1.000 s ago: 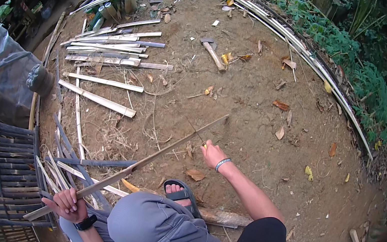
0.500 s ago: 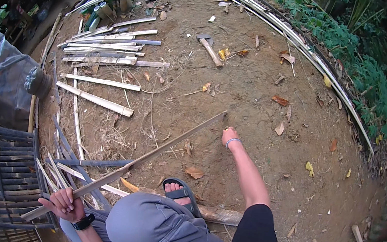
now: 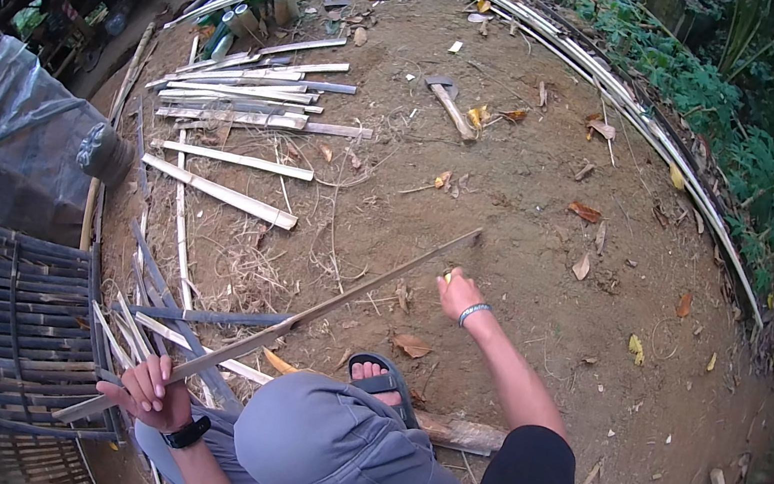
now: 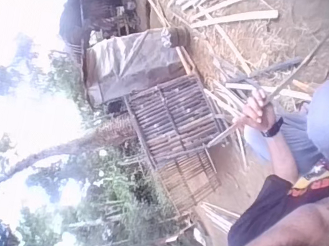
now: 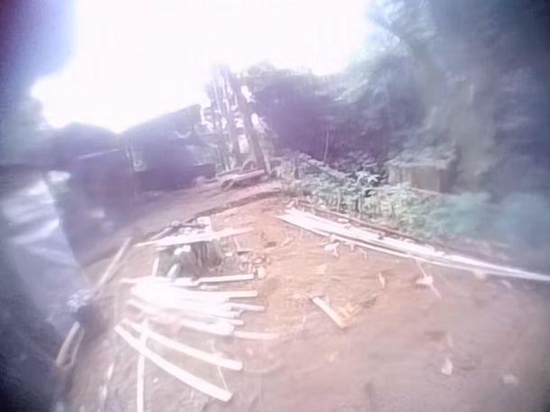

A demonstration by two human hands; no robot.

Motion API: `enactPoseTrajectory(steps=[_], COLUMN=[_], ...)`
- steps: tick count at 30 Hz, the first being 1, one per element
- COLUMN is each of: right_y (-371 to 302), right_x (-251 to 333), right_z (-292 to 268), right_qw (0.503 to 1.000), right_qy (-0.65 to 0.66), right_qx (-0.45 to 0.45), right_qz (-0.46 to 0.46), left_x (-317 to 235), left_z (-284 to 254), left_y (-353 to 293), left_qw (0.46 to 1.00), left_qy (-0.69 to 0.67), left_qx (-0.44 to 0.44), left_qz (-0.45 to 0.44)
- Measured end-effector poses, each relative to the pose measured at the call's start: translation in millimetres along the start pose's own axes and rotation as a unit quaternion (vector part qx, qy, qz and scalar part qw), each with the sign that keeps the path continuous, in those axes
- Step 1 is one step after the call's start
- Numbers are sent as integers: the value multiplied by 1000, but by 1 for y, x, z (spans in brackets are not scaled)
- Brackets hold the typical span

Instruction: The person uses a knife to shave and smooth long strips of bamboo, holding the bamboo in one hand while sliding the blade along its surface.

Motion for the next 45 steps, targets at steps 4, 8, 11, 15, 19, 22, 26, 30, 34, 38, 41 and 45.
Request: enactPoseTrajectory(steps=[4, 8, 11, 15, 19, 22, 26, 30, 34, 38, 41, 45], right_y=[-109, -125, -123, -142, -94, -136, -131, -110, -142, -74, -117, -101], right_x=[98, 106, 109, 140, 93, 138, 130, 100, 129, 59, 103, 80], right_z=[-19, -8, -7, -1, -21, -20, -19, -8, -4, -11, -10, -3], right_qw=[983, 989, 991, 960, 997, 971, 980, 994, 962, 997, 986, 991], right_qy=[89, 75, 92, 38, -18, 30, 3, 47, 33, 61, 64, 47], right_qx=[79, 21, 17, 80, -9, 122, 88, 43, 113, -4, 101, 66], right_qz=[-137, -124, -94, -264, -76, -203, -178, -94, -245, -37, -114, -106], left_x=[3, 2, 5, 9, 9, 5, 3, 10, 11, 11, 4, 6], left_z=[0, -16, -17, -20, -11, -11, -18, -11, -9, -6, -9, -14], left_y=[3, -2, -4, -5, -3, -4, -4, 1, -1, -2, -3, -3], left_qw=[990, 993, 991, 996, 996, 997, 998, 995, 997, 996, 996, 997], left_qy=[-18, -35, -20, -52, -68, -51, -62, -66, -53, -51, -44, -51], left_qx=[-127, -95, -108, -54, 60, 62, 32, 71, 61, 75, 75, 60], left_qz=[54, 53, 75, 43, 5, 3, 8, -1, -18, -23, -15, -19])
Point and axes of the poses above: each hand's wrist, its own y-axis towards the middle knuckle, its own z-axis out of the palm, x = y × z, the point moved 4 cm from there along y, towards the middle knuckle, and after that the axes turned 5 degrees about -y, right-handed, at the moved point
